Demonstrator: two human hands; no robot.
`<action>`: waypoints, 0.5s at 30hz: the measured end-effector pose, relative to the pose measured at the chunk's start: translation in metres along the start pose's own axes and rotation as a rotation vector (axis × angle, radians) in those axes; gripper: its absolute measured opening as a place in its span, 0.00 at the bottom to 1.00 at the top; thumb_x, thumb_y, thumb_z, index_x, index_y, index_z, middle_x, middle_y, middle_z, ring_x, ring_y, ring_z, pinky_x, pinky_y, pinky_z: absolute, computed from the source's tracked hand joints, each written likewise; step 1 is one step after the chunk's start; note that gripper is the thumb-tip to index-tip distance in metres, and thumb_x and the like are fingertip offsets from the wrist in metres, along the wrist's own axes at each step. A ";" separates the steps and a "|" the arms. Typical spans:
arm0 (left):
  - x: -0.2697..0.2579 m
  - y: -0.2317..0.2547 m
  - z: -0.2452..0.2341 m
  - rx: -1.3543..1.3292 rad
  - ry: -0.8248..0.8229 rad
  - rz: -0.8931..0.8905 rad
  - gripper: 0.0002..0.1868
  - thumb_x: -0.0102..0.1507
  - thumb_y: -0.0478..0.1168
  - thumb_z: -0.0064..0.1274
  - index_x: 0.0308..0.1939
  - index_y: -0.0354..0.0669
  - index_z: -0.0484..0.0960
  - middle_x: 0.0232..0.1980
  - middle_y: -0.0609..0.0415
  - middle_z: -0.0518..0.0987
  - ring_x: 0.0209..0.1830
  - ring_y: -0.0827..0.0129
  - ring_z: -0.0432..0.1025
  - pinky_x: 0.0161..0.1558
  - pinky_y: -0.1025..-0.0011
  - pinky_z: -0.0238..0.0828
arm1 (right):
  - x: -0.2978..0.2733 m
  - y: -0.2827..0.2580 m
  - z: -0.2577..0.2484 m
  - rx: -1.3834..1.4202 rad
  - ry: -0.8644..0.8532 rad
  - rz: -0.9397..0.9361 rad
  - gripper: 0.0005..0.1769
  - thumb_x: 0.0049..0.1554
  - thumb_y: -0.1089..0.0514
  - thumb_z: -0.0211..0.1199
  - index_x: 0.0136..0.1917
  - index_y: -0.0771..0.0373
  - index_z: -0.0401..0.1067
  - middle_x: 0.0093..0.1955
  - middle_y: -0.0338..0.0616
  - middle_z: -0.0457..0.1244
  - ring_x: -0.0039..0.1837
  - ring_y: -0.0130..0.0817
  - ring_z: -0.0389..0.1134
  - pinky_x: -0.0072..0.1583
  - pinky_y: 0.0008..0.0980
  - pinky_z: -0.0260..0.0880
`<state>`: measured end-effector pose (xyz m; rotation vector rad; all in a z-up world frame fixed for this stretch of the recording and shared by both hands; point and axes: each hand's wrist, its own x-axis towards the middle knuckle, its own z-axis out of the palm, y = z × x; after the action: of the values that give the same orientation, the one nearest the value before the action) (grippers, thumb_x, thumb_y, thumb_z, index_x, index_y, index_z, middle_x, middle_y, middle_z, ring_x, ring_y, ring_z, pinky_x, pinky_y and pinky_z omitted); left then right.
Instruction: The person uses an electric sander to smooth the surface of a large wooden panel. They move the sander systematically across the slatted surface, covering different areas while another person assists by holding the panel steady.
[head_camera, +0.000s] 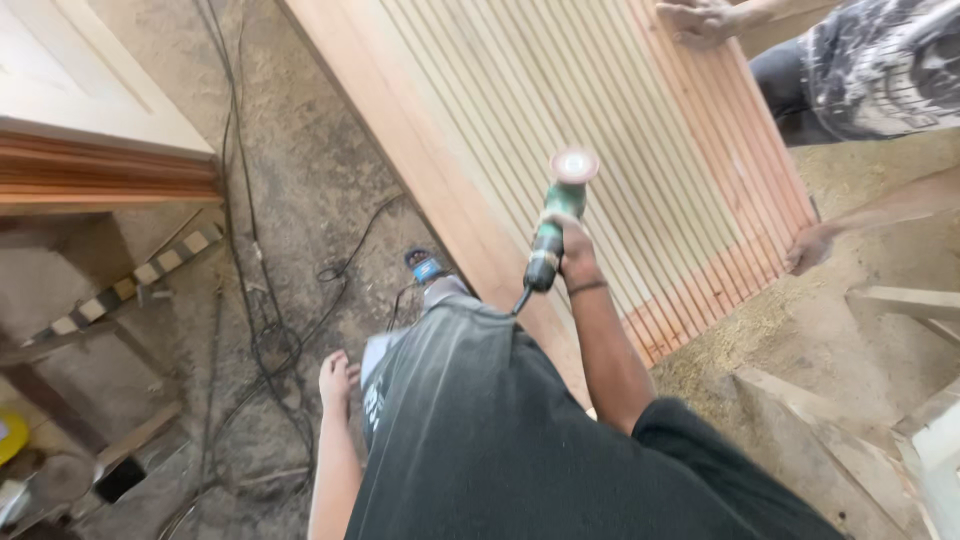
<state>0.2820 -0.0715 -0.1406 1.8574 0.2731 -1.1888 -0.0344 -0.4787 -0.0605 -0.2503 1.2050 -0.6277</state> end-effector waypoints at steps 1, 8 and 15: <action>0.000 0.007 -0.005 -0.016 0.035 0.046 0.17 0.68 0.40 0.46 0.60 0.41 0.75 0.50 0.57 0.79 0.41 0.69 0.77 0.38 0.72 0.72 | 0.003 -0.001 0.017 -0.014 -0.008 -0.013 0.14 0.48 0.59 0.66 0.45 0.66 0.69 0.31 0.48 0.64 0.30 0.40 0.68 0.34 0.37 0.73; 0.097 -0.011 -0.045 0.201 0.236 0.444 0.15 0.68 0.38 0.47 0.53 0.34 0.82 0.49 0.48 0.83 0.47 0.68 0.75 0.51 0.71 0.70 | 0.025 -0.020 0.140 -0.135 -0.057 -0.132 0.17 0.52 0.59 0.72 0.51 0.63 0.68 0.35 0.44 0.64 0.33 0.37 0.68 0.36 0.36 0.71; 0.114 -0.023 -0.107 0.169 0.003 -0.005 0.17 0.66 0.42 0.51 0.53 0.34 0.82 0.45 0.46 0.84 0.44 0.63 0.77 0.49 0.65 0.72 | 0.080 0.023 0.247 0.114 -0.155 0.040 0.17 0.54 0.54 0.66 0.51 0.63 0.66 0.36 0.45 0.65 0.35 0.36 0.69 0.38 0.35 0.74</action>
<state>0.3932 -0.0057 -0.2309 2.0047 0.1834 -1.2454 0.2184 -0.5412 -0.0473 -0.1752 1.0201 -0.6279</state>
